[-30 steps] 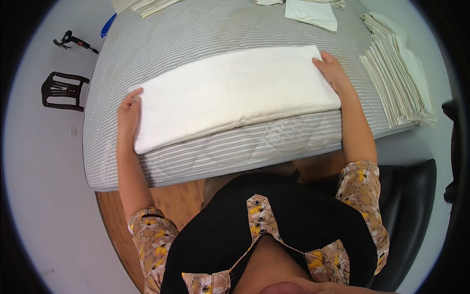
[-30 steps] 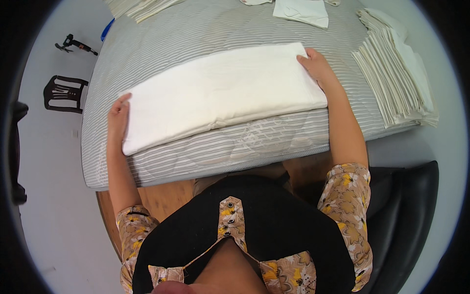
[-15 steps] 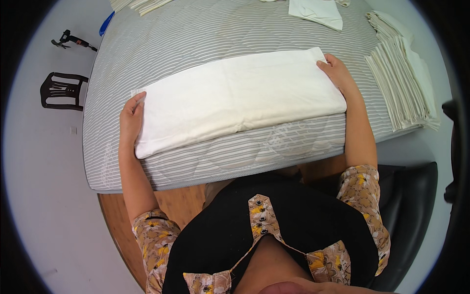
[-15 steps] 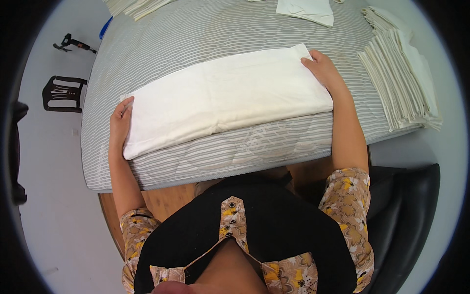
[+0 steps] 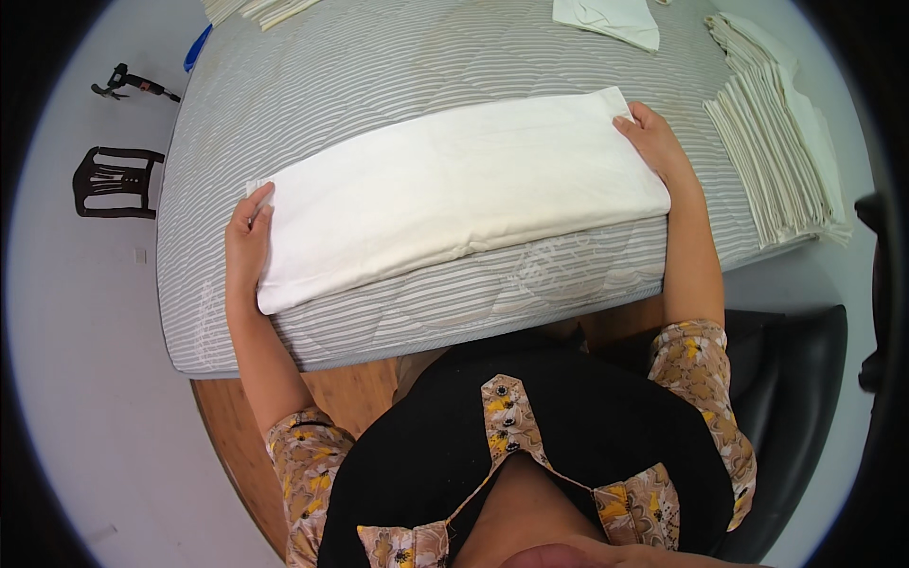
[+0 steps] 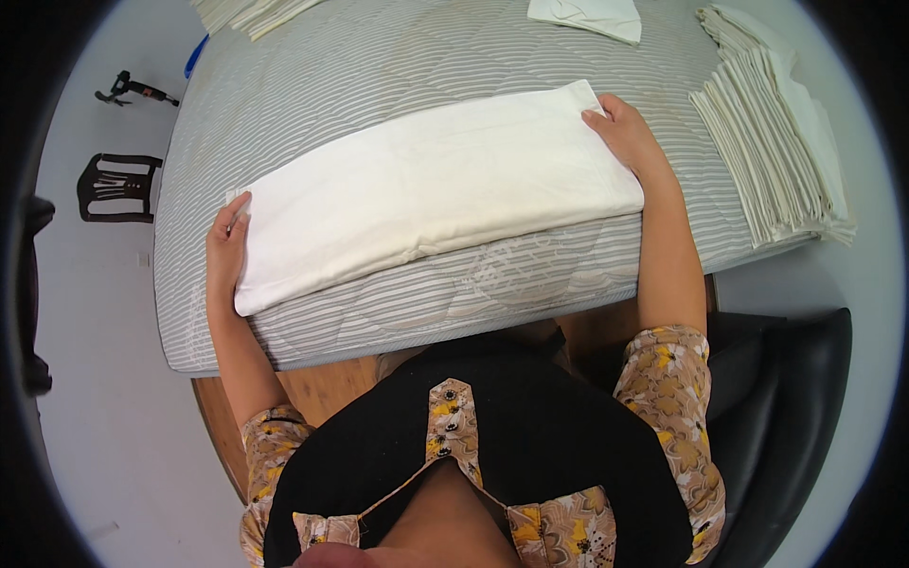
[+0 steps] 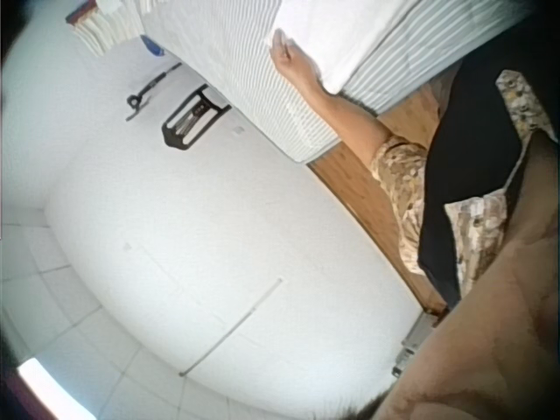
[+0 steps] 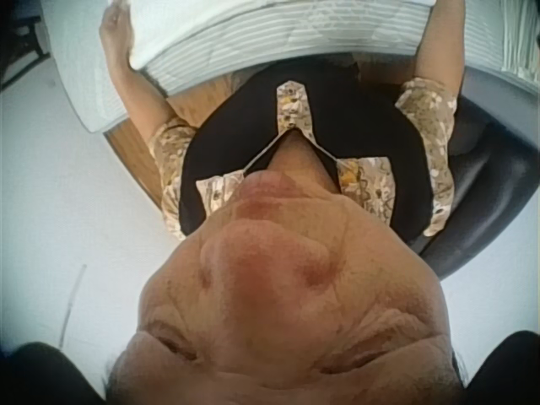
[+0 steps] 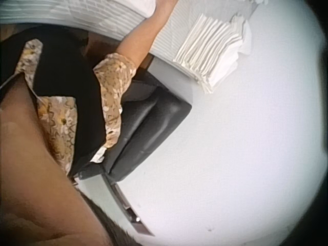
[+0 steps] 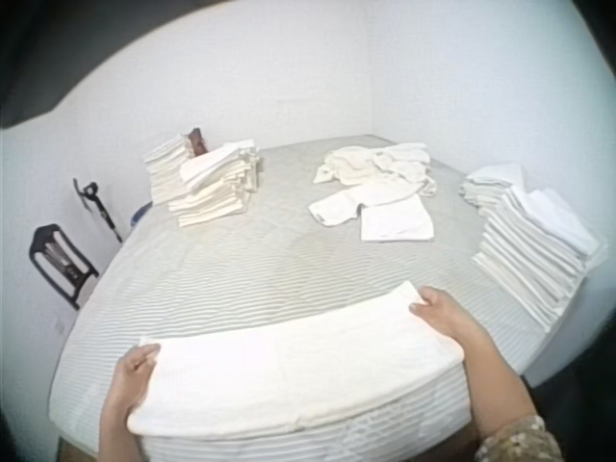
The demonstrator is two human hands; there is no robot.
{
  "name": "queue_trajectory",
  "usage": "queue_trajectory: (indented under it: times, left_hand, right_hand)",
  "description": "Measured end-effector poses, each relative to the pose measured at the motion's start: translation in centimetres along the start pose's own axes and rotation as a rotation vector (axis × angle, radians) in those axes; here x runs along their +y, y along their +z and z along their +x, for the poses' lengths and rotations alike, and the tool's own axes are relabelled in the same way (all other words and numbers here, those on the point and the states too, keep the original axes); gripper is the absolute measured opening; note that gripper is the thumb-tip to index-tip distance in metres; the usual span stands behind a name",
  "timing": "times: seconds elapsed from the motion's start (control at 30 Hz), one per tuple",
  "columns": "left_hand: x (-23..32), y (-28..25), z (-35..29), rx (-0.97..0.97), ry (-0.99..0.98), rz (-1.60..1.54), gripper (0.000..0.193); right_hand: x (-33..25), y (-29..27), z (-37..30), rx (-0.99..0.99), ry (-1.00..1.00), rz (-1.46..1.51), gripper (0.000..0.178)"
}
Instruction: The person folds white fabric pieces on a striped tablecloth, smoothing and aligning edges, then stacks them. The person repeats the folding process with additional pieces, maintaining consistent alignment and stacking the finished items.
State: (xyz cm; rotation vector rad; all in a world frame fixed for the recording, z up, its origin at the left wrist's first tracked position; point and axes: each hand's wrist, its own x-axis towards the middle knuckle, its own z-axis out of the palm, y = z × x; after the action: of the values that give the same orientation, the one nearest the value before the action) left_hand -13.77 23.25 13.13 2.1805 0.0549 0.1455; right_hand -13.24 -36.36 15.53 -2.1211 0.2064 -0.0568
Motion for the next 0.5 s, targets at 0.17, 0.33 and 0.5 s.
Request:
queue_trajectory:
  times: [0.17, 0.33, 0.5]
  left_hand:
    - [-1.2, 0.2, 0.3, -0.019, 0.048, 0.016, 0.032]
    - [-1.3, 0.2, 0.4, -0.015, 0.105, 0.144, 0.035]
    - [-0.5, 0.1, -0.2, -0.008, 0.118, 0.249, 0.037]
  right_hand:
    - [-0.5, 0.0, -0.2, 0.016, 0.018, -0.118, 0.029]
    - [-0.1, 0.0, 0.0, 0.05, -0.009, -0.179, 0.033]
    - [0.2, 0.1, -0.1, 0.108, -0.037, -0.234, 0.041]
